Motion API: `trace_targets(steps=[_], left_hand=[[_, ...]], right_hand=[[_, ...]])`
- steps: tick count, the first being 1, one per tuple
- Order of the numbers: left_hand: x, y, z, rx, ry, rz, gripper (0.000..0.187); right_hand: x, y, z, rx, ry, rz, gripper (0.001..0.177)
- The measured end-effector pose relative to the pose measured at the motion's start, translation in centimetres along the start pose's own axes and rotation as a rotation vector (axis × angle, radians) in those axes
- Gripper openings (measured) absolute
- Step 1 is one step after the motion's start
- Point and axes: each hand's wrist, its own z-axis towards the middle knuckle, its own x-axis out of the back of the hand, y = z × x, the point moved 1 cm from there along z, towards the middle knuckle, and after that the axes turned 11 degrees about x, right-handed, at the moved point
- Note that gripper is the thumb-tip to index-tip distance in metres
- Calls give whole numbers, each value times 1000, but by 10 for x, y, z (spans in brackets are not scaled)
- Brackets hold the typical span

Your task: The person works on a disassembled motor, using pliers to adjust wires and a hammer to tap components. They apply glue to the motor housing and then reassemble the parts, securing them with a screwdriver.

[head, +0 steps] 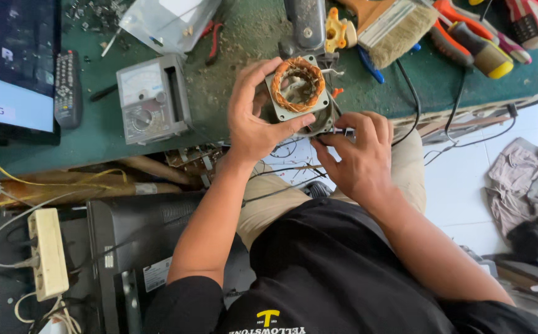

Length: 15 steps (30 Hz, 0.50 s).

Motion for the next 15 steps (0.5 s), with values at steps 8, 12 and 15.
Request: trace_targets(steps=[8, 12, 15], left_hand=[[-7, -12, -9, -78, -12, -121, 77], [-10, -12, -11, -98, -15, -154, 75], [-10, -8, -9, -103, -22, -115, 74]], right_hand=[[-14, -6, -13, -44, 18, 6, 37], [-28, -2, -17, -79, 102, 55, 26], [-28, 5, -17, -43, 65, 176, 27]])
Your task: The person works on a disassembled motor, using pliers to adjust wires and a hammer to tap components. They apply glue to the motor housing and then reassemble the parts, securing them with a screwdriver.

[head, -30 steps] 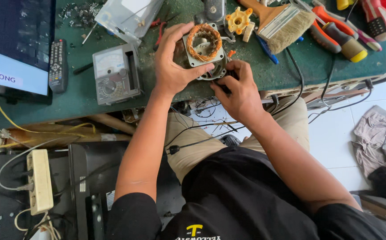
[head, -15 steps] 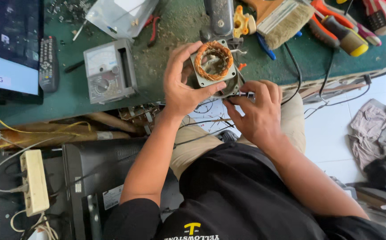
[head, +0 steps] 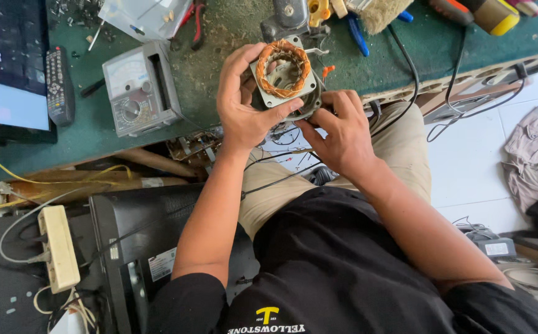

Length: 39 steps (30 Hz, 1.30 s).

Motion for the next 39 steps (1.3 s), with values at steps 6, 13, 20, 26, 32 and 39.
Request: trace_targets(steps=[6, 13, 20, 26, 32, 39], left_hand=[[-2, -6, -1, -52, 4, 143, 76], [-5, -7, -8, -36, 15, 58, 77], [-4, -13, -10, -60, -51, 52, 79], [-5, -7, -9, -79, -59, 101, 77], [-5, -9, -10, -82, -58, 81, 78], [-5, -7, -9, -144, -61, 178, 80]], right_hand=[[8, 2, -1, 38, -36, 94, 34], [9, 0, -4, 55, 0, 84, 28], [10, -4, -3, 14, -17, 129, 28], [7, 1, -9, 51, 34, 127, 27], [3, 2, -10, 51, 56, 95, 19], [7, 0, -7, 8, 23, 163, 27]])
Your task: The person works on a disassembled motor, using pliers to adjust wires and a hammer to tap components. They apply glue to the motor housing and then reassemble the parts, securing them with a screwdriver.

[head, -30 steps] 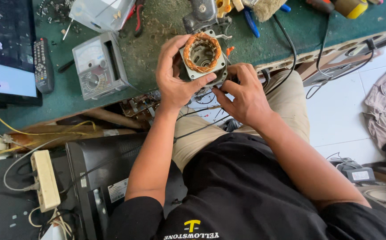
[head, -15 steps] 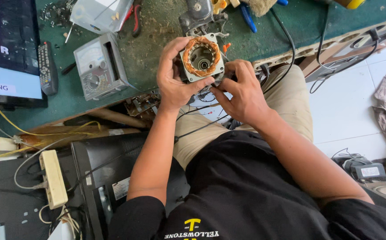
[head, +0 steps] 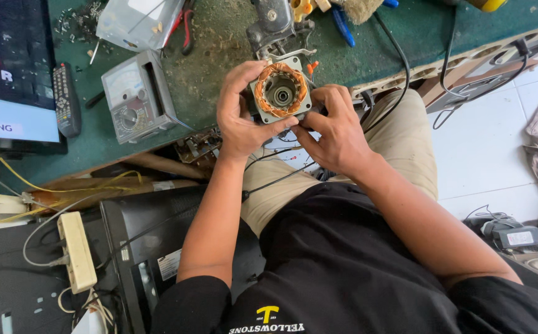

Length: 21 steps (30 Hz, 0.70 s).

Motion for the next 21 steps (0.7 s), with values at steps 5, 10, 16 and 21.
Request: trace_targets(steps=[5, 10, 16, 21], left_hand=[[-2, -3, -2, -20, -15, 70, 80], [-3, 1, 0, -36, -27, 43, 79], [-8, -13, 6, -159, 65, -100, 87], [0, -8, -10, 19, 25, -10, 82]], right_hand=[[2, 3, -2, 35, -10, 49, 29], [7, 5, -2, 65, -8, 22, 29], [57, 13, 1, 13, -39, -26, 31], [93, -4, 80, 175, -389, -7, 77]])
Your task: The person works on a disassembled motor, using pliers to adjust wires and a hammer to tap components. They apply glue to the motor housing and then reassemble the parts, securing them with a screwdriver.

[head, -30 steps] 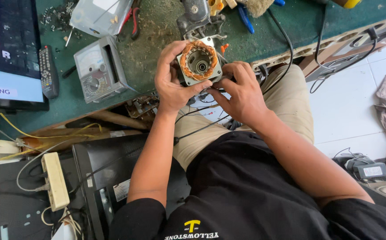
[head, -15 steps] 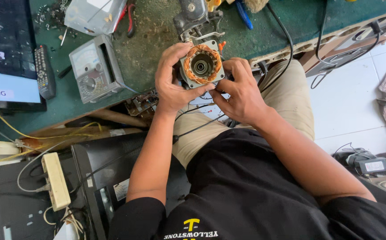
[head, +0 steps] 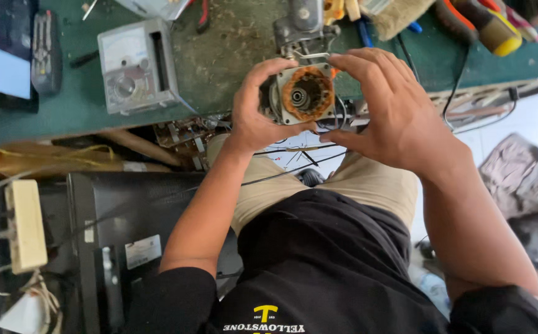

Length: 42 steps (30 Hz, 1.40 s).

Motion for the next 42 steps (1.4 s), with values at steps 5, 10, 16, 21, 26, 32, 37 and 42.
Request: trace_targets(steps=[5, 10, 16, 21, 26, 32, 37, 42], left_hand=[[1, -14, -12, 161, -16, -36, 101], [0, -31, -13, 133, -83, -90, 109], [10, -23, -24, 81, -100, -120, 139], [3, -9, -78, 195, 259, -111, 91], [-26, -5, -103, 580, 273, -464, 28], [-39, 1, -90, 660, 302, -647, 37], [-46, 0, -87, 617, 343, -838, 31], [-48, -2, -86, 622, 382, -905, 31]], right_hand=[[-13, 17, 41, 160, -317, -46, 103], [-17, 18, 49, 241, -342, -31, 93], [-26, 27, 42, 253, -288, -78, 87], [-27, 33, 48, 273, -336, -74, 87], [-28, 48, 49, 376, -391, -133, 86], [-25, 45, 51, 367, -430, -111, 87], [-25, 40, 58, 358, -426, -101, 85], [-27, 35, 69, 363, -465, -21, 84]])
